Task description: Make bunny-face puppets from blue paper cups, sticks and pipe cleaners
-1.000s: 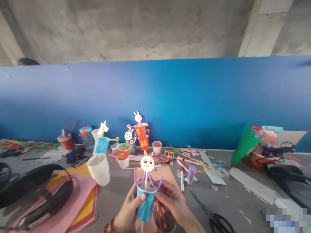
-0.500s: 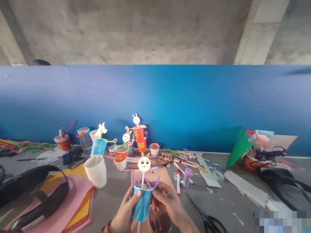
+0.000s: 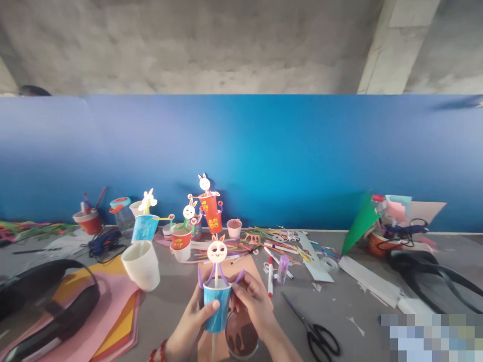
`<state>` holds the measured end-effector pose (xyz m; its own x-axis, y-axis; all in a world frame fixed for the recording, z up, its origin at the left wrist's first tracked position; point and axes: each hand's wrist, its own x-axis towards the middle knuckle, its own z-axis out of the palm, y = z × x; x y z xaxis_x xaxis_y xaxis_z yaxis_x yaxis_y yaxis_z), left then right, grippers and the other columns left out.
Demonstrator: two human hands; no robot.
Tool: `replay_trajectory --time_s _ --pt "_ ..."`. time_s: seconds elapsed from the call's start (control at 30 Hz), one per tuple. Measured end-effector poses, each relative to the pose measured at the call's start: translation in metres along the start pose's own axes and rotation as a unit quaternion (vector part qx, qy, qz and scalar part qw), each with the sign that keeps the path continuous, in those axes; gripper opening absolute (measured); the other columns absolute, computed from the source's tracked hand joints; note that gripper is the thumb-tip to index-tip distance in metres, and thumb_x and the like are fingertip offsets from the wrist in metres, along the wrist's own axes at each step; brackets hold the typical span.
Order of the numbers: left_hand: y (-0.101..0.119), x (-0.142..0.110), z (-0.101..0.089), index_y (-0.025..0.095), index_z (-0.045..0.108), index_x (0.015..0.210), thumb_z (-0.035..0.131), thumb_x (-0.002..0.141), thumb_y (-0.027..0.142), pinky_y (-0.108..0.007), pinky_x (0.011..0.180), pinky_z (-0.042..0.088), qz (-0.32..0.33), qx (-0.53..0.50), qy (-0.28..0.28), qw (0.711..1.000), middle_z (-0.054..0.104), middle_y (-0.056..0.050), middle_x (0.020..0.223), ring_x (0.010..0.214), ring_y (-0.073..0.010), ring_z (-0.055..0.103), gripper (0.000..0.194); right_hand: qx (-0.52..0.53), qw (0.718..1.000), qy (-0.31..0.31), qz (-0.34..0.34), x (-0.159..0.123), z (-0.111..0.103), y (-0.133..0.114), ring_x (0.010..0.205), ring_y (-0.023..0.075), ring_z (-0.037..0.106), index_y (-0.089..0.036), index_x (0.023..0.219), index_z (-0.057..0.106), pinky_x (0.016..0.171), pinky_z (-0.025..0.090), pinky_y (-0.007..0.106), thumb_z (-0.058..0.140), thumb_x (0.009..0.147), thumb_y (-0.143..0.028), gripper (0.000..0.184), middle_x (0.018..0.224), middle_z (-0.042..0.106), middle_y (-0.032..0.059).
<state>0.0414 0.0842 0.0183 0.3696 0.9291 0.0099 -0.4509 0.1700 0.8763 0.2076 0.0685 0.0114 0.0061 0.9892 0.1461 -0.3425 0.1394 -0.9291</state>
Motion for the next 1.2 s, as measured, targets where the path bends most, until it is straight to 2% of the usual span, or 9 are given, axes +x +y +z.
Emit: replay_trajectory --time_s 0.2,0.33,0.53,0.63,0.73,0.83,1.0,1.1,1.2 --pt "0.005 0.004 0.0 0.021 0.045 0.143 0.084 0.071 0.04 -0.035 0.073 0.06 -0.043 0.011 0.072 0.996 0.074 -0.013 0.11 0.092 -0.0293 0.072 0.084 -0.044 0.999 0.025 -0.001 0.0 0.0 -0.003 0.048 0.0107 0.054 -0.019 0.096 0.064 0.048 0.04 0.02 0.072 0.082 -0.056 0.04 0.06 0.064 -0.0029" --pt "0.007 0.008 0.0 0.02 0.04 0.145 0.084 0.071 0.038 -0.035 0.068 0.06 -0.035 0.017 0.091 0.995 0.075 -0.009 0.096 0.084 -0.0272 0.073 0.088 -0.094 0.993 0.078 -0.009 0.003 -0.008 -0.003 0.046 0.011 0.052 -0.02 0.094 0.064 0.047 0.044 0.023 0.068 0.079 -0.064 0.047 0.058 0.059 -0.0043" --pt "0.008 0.013 0.004 0.015 0.065 0.115 0.086 0.068 0.037 -0.03 0.071 0.058 -0.075 0.006 0.109 0.991 0.076 -0.007 0.088 0.079 -0.022 0.073 0.056 -0.171 0.983 0.073 0.003 0.008 -0.016 -0.002 0.046 0.0112 0.05 -0.018 0.087 0.064 0.046 0.042 0.023 0.063 0.081 -0.064 0.046 0.059 0.057 -0.0034" --pt "0.018 0.013 0.008 0.016 0.066 0.117 0.087 0.069 0.031 -0.025 0.074 0.055 -0.095 0.019 0.091 0.991 0.077 -0.008 0.097 0.084 -0.0193 0.072 0.055 -0.227 0.973 0.046 0.004 0.008 -0.016 -0.002 0.048 0.0129 0.052 -0.019 0.086 0.063 0.047 0.042 0.024 0.057 0.087 -0.05 0.032 0.062 0.058 -0.0024" --pt "0.034 0.011 0.01 0.018 0.063 0.125 0.084 0.072 0.029 -0.023 0.074 0.054 -0.111 0.038 0.069 0.991 0.076 -0.008 0.107 0.089 -0.0188 0.071 0.058 -0.297 0.955 0.019 -0.004 0.004 -0.018 -0.005 0.063 0.0172 0.06 -0.02 0.083 0.066 0.058 0.044 0.026 0.058 0.084 -0.025 0.009 0.072 0.064 0.0007" --pt "0.05 0.01 0.005 0.02 0.062 0.129 0.082 0.075 0.03 -0.024 0.075 0.054 -0.114 0.052 0.05 0.991 0.075 -0.009 0.114 0.097 -0.0211 0.071 0.059 -0.37 0.929 -0.021 -0.009 -0.002 -0.022 -0.01 0.082 0.0217 0.063 -0.02 0.079 0.068 0.073 0.044 0.029 0.058 0.069 -0.005 0.021 0.083 0.068 0.0032" --pt "0.052 0.014 -0.018 0.018 0.067 0.119 0.085 0.071 0.031 -0.025 0.076 0.055 -0.144 0.083 0.042 0.985 0.076 -0.01 0.112 0.099 -0.0236 0.072 0.054 -0.544 0.831 -0.112 -0.009 -0.005 -0.021 -0.015 0.096 0.0236 0.063 -0.019 0.082 0.068 0.082 0.042 0.029 0.052 0.067 -0.001 0.029 0.094 0.07 0.0066" --pt "0.042 0.019 -0.033 0.015 0.068 0.114 0.085 0.07 0.033 -0.03 0.078 0.056 -0.157 0.075 0.04 0.984 0.078 -0.013 0.106 0.097 -0.0275 0.073 0.051 -0.545 0.83 -0.115 -0.006 -0.004 -0.019 -0.019 0.094 0.0213 0.064 -0.021 0.08 0.067 0.079 0.042 0.026 0.052 0.071 -0.004 0.025 0.092 0.071 0.0039" --pt "0.033 0.02 -0.042 0.015 0.065 0.122 0.085 0.071 0.032 -0.032 0.083 0.056 -0.136 0.07 0.035 0.988 0.076 -0.014 0.112 0.106 -0.0305 0.07 0.057 -0.535 0.84 -0.095 0.009 -0.003 -0.02 -0.024 0.087 0.0193 0.066 -0.024 0.083 0.065 0.073 0.042 0.024 0.05 0.073 -0.007 0.024 0.088 0.072 0.0009"
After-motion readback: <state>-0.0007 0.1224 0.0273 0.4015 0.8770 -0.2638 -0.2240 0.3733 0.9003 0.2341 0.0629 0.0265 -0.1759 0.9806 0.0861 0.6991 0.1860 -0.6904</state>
